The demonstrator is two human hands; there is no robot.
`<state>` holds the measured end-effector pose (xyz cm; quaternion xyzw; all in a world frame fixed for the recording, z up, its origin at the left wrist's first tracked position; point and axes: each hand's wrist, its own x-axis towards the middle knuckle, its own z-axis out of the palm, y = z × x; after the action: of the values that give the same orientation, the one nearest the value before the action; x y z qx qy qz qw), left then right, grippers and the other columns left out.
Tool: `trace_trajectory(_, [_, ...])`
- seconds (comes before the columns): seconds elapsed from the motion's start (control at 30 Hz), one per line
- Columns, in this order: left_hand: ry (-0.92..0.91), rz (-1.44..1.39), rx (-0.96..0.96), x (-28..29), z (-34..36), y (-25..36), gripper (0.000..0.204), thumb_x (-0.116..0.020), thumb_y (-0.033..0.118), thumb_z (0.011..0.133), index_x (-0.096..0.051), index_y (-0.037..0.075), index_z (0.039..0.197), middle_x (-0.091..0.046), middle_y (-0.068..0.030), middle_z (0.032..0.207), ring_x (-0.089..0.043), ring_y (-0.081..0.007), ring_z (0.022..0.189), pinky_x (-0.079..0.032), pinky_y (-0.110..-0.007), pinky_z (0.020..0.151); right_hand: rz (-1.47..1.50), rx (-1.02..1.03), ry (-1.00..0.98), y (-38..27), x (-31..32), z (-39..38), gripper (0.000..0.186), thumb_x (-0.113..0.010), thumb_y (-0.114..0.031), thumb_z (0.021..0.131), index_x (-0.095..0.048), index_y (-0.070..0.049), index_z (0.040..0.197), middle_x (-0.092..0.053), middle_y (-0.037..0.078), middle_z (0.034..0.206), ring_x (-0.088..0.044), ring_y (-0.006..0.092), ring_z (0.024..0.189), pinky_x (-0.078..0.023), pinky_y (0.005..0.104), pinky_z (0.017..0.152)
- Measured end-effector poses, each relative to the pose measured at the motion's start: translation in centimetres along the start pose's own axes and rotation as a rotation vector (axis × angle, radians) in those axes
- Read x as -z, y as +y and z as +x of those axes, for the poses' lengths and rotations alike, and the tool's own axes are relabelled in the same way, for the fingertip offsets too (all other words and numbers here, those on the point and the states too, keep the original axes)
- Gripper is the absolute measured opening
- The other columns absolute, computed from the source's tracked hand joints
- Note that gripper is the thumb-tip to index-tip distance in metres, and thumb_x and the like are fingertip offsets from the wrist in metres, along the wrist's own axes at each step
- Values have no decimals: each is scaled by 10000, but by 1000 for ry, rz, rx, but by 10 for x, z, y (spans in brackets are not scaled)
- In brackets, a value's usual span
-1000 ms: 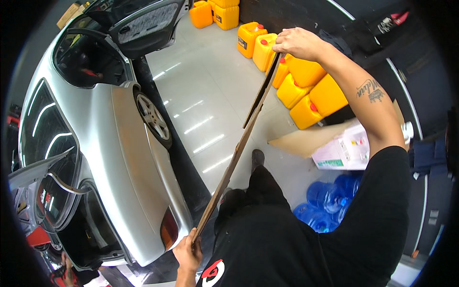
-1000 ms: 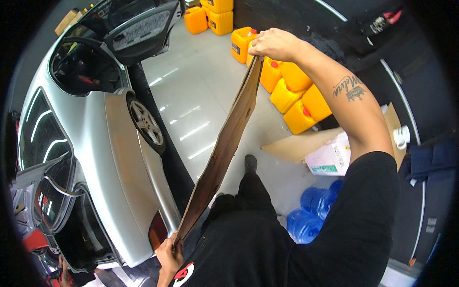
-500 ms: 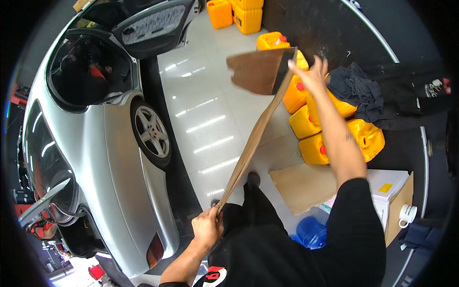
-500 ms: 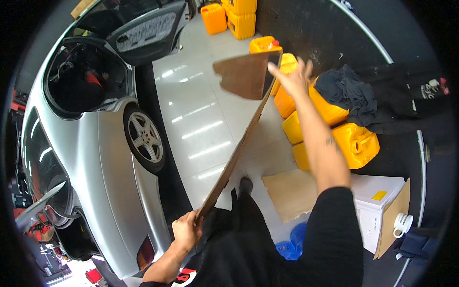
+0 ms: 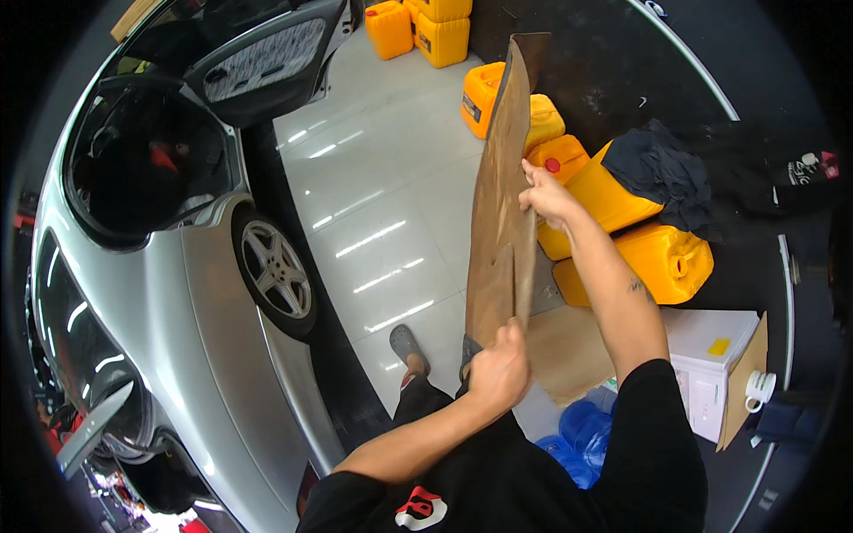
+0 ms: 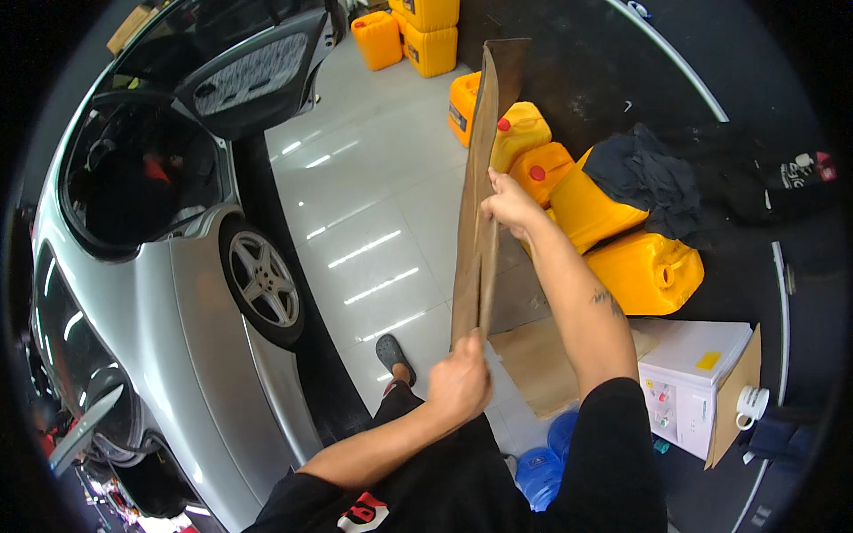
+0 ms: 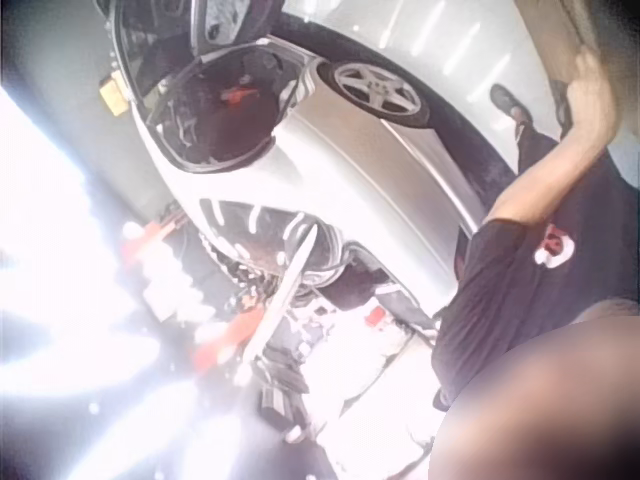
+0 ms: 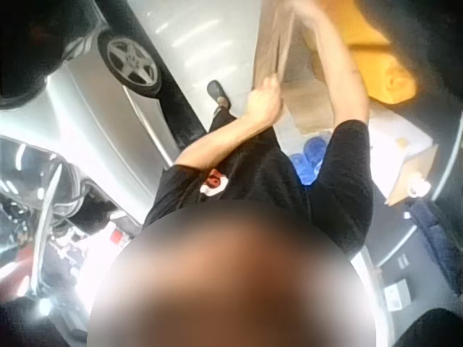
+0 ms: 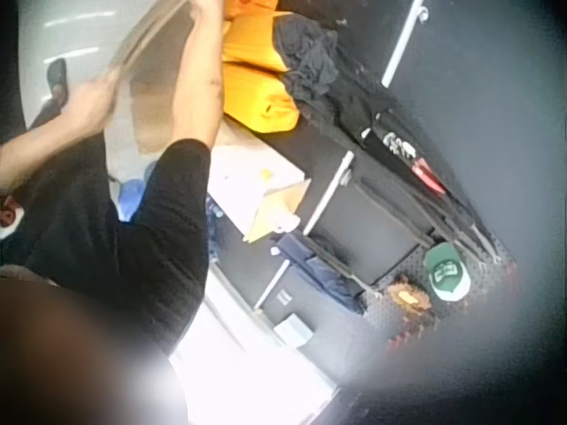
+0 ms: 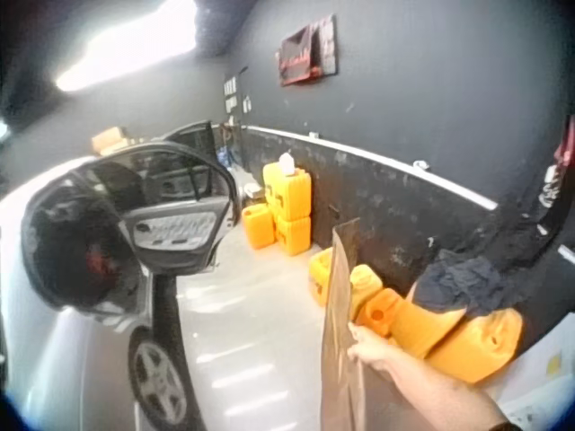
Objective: The person removes a brown trunk cover and a black floor mat from the trunk of a silver car, then removes the spare tire and places it on the floor. The person also moves a partition wall and returns the trunk cover to the trunk.
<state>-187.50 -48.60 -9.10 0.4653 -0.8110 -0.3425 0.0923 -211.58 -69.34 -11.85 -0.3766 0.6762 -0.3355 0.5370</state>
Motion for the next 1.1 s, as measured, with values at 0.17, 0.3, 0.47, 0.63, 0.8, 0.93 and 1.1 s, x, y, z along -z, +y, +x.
trace_trajectory(0.17, [-262,-303,-7,-1,67,31,473,-687,171,876,-377,-58,1151,-566,-348,1130,-663,-535,878,-577,-556,784,-346,16,103,-13,34,39,939,-542,93,770,-222,-11,1646,-222,193,1720,-410,298,1492,-494,366,1016])
trace_trajectory(0.3, [-303,-448,-34,-16,101,59,520,-717,237,887,-357,-47,1131,-548,-363,1157,-644,-556,941,-568,-553,821,-801,167,294,-19,56,29,704,-565,84,794,-489,28,1491,-581,274,1445,-552,415,1357,-474,423,1102])
trace_trajectory(0.47, [-407,-465,-260,-67,123,64,711,-748,327,913,-357,-29,1387,-545,-316,1283,-631,-460,1133,-565,-503,915,-896,-25,494,-11,49,-20,498,-686,-63,889,-589,-35,1376,-676,295,1220,-642,449,1171,-516,513,1011])
trace_trajectory(0.63, [-369,-423,-310,-50,199,-53,831,-811,437,892,-400,40,1496,-614,-209,1303,-642,-339,1165,-543,-445,942,-887,33,567,-2,68,-47,408,-640,-26,888,-615,-45,1295,-724,277,1036,-694,468,1013,-549,549,903])
trace_trajectory(0.8, [112,34,-102,77,349,-140,976,-899,281,791,-339,-10,1536,-479,-238,1522,-461,-398,1416,-390,-449,1174,-892,94,544,-6,66,-42,375,-614,41,846,-615,-44,1211,-742,243,920,-730,434,914,-582,528,814])
trace_trajectory(0.93, [534,511,-298,171,460,-137,1159,-916,325,722,-227,156,1638,-289,-168,1676,-284,-457,1520,-222,-646,1230,-865,115,505,-11,56,-45,392,-614,37,841,-591,-30,1227,-742,237,886,-740,407,887,-592,507,762])
trace_trajectory(1.1, [215,438,-180,210,543,-140,943,-835,358,826,-318,220,1603,-441,-111,1602,-400,-375,1478,-255,-650,1212,-938,38,408,-4,56,-44,430,-677,-19,822,-543,-47,1229,-741,210,964,-737,401,880,-590,506,742])
